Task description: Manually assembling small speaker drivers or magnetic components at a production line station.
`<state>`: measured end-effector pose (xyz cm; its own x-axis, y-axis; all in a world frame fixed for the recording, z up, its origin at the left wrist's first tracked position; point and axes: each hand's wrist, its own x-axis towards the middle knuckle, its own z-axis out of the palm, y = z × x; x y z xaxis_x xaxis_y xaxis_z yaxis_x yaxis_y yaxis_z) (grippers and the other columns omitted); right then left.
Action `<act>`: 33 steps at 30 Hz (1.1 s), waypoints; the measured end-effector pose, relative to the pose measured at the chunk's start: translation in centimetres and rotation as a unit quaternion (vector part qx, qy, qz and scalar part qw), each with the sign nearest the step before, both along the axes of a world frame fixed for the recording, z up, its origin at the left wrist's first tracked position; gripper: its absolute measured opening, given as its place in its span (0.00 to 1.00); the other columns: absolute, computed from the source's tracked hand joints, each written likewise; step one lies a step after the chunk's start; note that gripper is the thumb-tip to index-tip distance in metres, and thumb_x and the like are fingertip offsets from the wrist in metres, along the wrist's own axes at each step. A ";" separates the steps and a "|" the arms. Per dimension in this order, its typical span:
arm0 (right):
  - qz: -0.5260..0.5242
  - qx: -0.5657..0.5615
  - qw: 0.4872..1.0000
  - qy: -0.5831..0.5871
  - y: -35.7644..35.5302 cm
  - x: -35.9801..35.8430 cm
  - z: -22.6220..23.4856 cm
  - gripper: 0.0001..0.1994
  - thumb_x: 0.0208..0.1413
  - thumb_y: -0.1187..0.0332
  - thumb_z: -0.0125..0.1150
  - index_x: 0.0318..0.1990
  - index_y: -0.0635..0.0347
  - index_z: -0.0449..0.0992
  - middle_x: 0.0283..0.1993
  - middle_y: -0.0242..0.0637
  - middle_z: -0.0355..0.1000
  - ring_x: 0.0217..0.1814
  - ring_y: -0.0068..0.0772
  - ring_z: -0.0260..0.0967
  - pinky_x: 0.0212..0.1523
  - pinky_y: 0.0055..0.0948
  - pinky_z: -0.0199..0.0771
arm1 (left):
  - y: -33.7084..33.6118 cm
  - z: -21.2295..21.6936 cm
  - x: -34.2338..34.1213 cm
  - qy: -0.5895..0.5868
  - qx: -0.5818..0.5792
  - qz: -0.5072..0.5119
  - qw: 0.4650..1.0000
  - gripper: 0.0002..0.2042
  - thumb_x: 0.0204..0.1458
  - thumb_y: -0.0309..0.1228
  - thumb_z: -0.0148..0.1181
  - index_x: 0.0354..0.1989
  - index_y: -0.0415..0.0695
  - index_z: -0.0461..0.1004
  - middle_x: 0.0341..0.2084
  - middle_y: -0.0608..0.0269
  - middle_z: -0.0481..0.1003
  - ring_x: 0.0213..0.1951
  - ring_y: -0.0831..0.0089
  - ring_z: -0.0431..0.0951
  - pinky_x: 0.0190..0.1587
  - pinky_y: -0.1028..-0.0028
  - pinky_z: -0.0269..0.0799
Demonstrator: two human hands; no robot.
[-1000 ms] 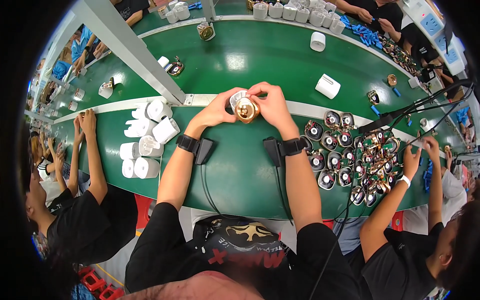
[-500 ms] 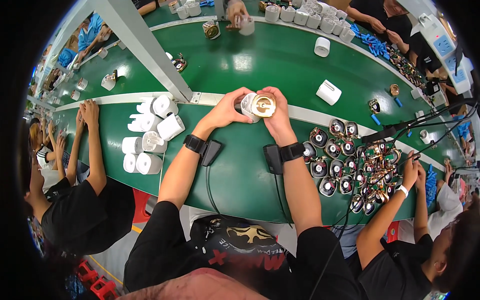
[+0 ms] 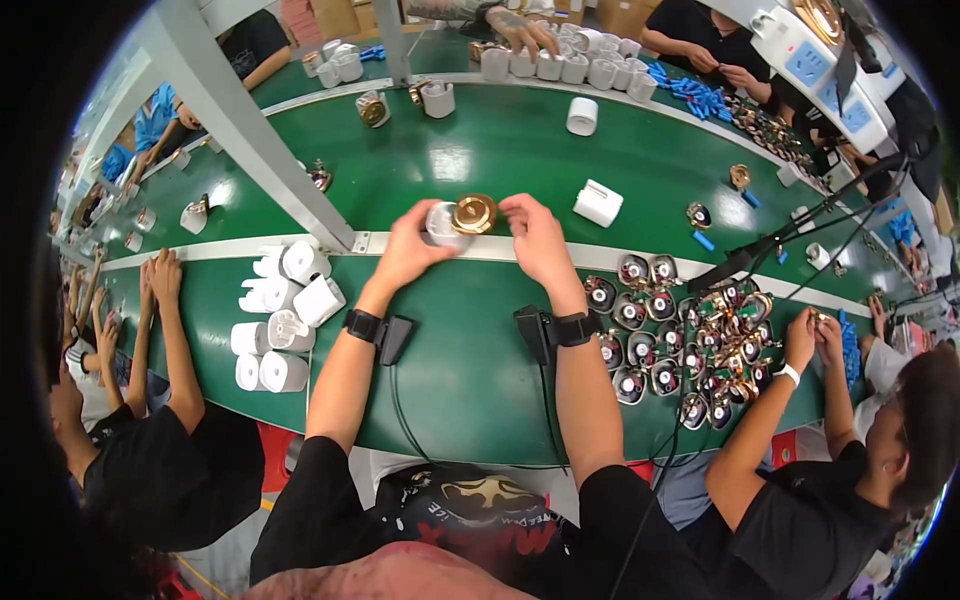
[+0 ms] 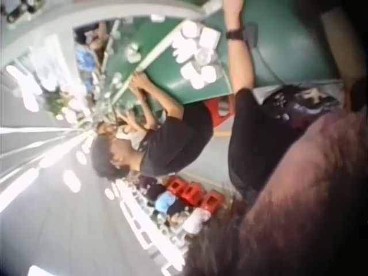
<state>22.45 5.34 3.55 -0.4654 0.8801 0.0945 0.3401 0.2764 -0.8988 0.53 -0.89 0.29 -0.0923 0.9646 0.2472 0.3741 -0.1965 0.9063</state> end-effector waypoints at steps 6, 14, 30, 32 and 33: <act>-0.259 0.283 0.875 -0.296 1.7 3.7 -0.6 0.19 0.53 0.68 0.61 0.55 0.50 0.72 0.65 0.50 0.58 0.66 0.54 0.55 0.61 0.46 0.64 | 1.4 -1.7 -4.7 0.081 0.009 0.236 0.968 0.32 0.38 0.25 0.70 0.55 0.37 0.65 0.43 0.50 0.77 0.47 0.60 0.78 0.51 0.65 0.73; -0.269 0.082 0.896 -0.344 0.4 2.7 1.8 0.21 0.51 0.62 0.64 0.55 0.41 0.72 0.69 0.49 0.52 0.66 0.63 0.54 0.60 0.50 0.64 | 0.4 0.1 -3.6 0.136 0.059 0.345 0.927 0.34 0.41 0.24 0.66 0.60 0.35 0.57 0.53 0.40 0.69 0.55 0.49 0.72 0.55 0.61 0.69; -0.063 -0.168 0.984 -0.001 -1.0 -2.9 -1.1 0.17 0.61 0.65 0.54 0.55 0.59 0.67 0.39 0.46 0.75 0.38 0.33 0.77 0.38 0.30 0.77 | -0.1 1.1 3.1 0.069 0.125 -0.063 0.988 0.38 0.39 0.29 0.72 0.61 0.42 0.59 0.53 0.51 0.69 0.54 0.59 0.70 0.57 0.62 0.67; 0.009 0.070 0.993 -0.098 -1.0 -3.3 -2.3 0.18 0.62 0.62 0.53 0.57 0.57 0.66 0.40 0.43 0.75 0.34 0.29 0.76 0.37 0.29 0.76 | 0.5 -0.5 2.1 0.036 0.082 -0.047 0.995 0.39 0.38 0.28 0.72 0.61 0.43 0.59 0.52 0.52 0.70 0.53 0.61 0.71 0.56 0.63 0.68; -0.003 0.066 0.993 -0.099 -1.5 -3.1 -1.1 0.18 0.62 0.62 0.53 0.57 0.57 0.66 0.40 0.43 0.75 0.34 0.29 0.76 0.37 0.29 0.76 | 0.8 -1.1 1.3 0.007 0.039 -0.021 0.999 0.40 0.38 0.28 0.73 0.62 0.44 0.59 0.51 0.53 0.70 0.52 0.62 0.72 0.56 0.64 0.68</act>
